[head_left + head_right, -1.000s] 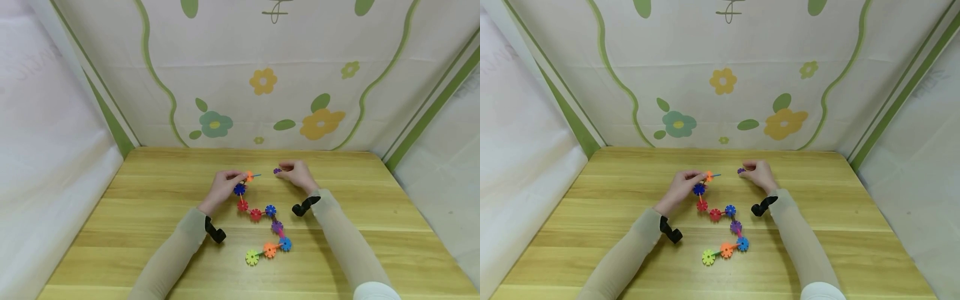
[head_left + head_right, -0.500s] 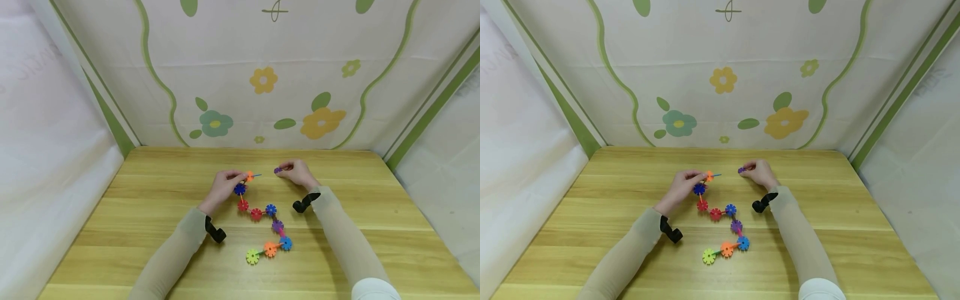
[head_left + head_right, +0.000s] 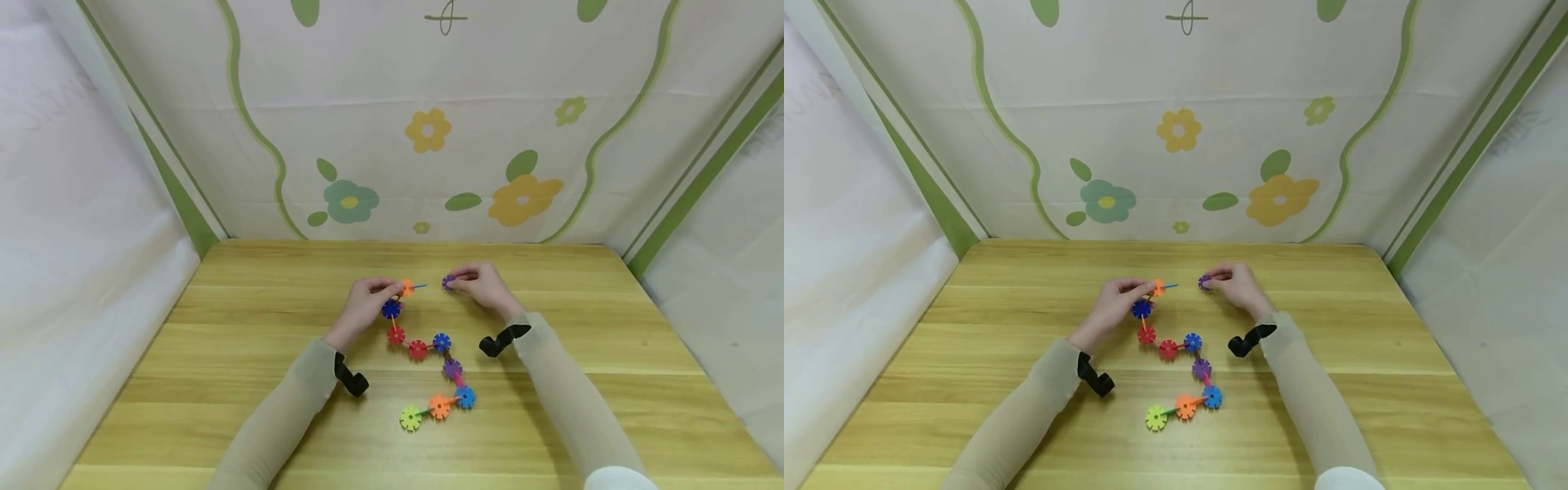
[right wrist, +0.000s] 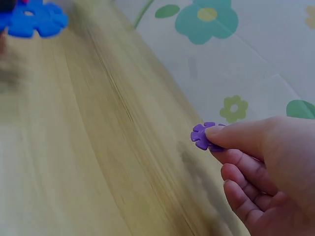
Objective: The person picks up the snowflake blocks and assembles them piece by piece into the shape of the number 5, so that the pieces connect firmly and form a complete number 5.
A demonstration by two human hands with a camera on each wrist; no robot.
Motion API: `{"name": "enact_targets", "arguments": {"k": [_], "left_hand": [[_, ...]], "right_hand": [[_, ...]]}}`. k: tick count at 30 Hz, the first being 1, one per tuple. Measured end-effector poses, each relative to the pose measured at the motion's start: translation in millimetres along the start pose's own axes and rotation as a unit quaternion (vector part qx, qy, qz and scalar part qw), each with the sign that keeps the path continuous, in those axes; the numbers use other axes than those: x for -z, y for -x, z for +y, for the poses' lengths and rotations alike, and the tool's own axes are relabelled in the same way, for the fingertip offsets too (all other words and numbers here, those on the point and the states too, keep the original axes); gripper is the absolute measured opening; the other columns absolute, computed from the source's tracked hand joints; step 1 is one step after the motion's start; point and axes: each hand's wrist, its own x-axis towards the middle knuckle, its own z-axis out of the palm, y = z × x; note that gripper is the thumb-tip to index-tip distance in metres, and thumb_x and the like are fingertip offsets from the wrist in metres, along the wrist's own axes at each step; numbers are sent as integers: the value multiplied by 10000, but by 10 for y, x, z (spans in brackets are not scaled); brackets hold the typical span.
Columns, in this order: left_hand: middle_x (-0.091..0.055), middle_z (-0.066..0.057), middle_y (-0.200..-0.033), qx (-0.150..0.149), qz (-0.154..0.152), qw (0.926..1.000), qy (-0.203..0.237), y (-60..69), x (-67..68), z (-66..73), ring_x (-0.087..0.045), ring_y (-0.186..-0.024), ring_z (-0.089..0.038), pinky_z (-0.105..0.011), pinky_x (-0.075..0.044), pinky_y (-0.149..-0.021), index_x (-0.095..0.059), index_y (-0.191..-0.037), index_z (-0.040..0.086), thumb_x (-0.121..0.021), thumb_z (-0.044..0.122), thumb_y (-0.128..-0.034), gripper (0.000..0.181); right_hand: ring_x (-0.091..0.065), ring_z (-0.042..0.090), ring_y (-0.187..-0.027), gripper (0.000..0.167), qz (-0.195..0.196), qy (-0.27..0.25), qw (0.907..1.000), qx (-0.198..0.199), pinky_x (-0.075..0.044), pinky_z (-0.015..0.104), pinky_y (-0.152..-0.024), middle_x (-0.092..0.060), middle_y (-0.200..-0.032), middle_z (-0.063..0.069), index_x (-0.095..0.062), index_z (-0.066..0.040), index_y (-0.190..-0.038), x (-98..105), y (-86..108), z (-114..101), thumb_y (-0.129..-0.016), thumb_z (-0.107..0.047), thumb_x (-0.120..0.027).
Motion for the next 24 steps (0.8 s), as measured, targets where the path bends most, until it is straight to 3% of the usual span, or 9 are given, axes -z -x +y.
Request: {"name": "enact_targets", "arguments": {"k": [5,14,24], "left_hand": [[-735,-24,-1044,-55,51,9999,-137,-19,-12,0,-672,-1009,-226,-400,-511,-916,-774,-1084,107,-702,346,-987,268],[-731,-14,-1050,-20,74,9998,-175,6,-18,28,-650,-1013,-201,-374,-505,-867,-778,-1080,123,-702,341,-988,248],[-736,-13,-1038,-103,45,9997,-207,-32,-16,-58,-668,-990,-192,-393,-514,-894,-777,-1089,127,-709,370,-978,276]], "right_hand": [[-687,228,-993,233,94,-303,9995,61,-551,393,-871,-741,-1074,46,-768,-95,-1130,-12,110,-60,-944,-234,-768],[-667,439,-1024,304,145,-1556,9877,-90,-534,531,-929,-758,-1011,107,-724,-10,-1116,-51,291,-232,-916,-226,-799],[-623,545,-1017,301,122,-1845,9827,50,-503,596,-943,-758,-963,125,-719,3,-1098,-172,407,-424,-922,-231,-793]]}}
